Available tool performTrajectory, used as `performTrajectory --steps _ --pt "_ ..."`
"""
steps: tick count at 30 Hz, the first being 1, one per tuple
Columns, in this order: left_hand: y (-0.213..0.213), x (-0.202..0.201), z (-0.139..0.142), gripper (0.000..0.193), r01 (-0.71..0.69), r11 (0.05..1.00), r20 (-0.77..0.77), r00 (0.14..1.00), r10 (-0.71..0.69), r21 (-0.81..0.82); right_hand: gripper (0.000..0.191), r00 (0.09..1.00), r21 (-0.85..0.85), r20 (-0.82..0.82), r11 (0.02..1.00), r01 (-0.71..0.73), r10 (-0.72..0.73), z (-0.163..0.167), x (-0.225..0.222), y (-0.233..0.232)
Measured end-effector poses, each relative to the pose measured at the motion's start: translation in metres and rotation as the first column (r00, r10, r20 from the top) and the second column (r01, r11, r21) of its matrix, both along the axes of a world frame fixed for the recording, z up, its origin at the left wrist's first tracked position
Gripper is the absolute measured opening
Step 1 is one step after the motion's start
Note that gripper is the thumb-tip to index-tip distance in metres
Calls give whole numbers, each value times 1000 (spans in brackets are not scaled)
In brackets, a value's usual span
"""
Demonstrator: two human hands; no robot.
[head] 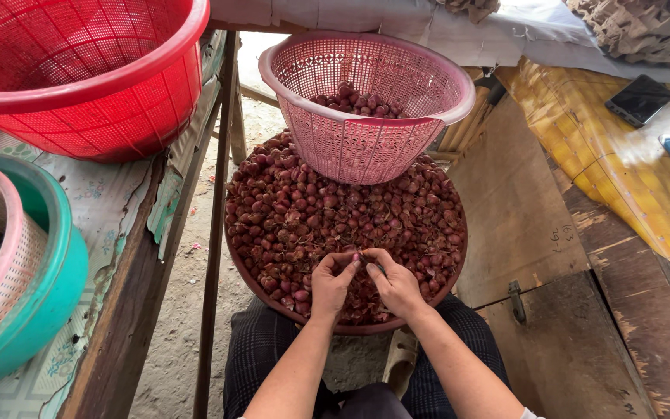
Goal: The person sits and peels red onions one by one using a small knife, removing the outer skin and placing the peeled onions into a pink basket. The person works continuously from a large tray of onions.
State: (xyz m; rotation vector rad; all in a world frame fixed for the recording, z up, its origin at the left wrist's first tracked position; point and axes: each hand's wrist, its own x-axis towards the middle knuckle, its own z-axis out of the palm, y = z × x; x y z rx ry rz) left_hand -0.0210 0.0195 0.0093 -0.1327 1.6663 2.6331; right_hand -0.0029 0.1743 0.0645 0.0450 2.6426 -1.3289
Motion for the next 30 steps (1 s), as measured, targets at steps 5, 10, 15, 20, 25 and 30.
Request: performTrajectory --steps 5,10,15,20,25,30 --pt "0 -1 -4 10 -43 983 -101 995 26 -177 37 970 -113 -236 990 -83 55 2 1 -2" --pt "1 1 -4 10 -56 965 -138 990 21 -255 39 999 53 -1 998 34 -34 -3 1 -2" --pt "3 7 6 10 -46 952 -117 993 10 -304 34 997 -119 -72 993 1 -10 -22 -7 2" --pt "3 11 21 11 -33 943 -223 974 -45 -331 36 996 -355 -85 934 -50 22 -19 -18 13" --pt "-1 2 16 14 77 993 -73 994 -84 -92 40 999 -344 -46 939 -19 3 -2 -12 14" --pt "0 -2 1 10 43 973 -85 994 -64 -225 31 998 -240 -57 971 -13 0 2 -6 4"
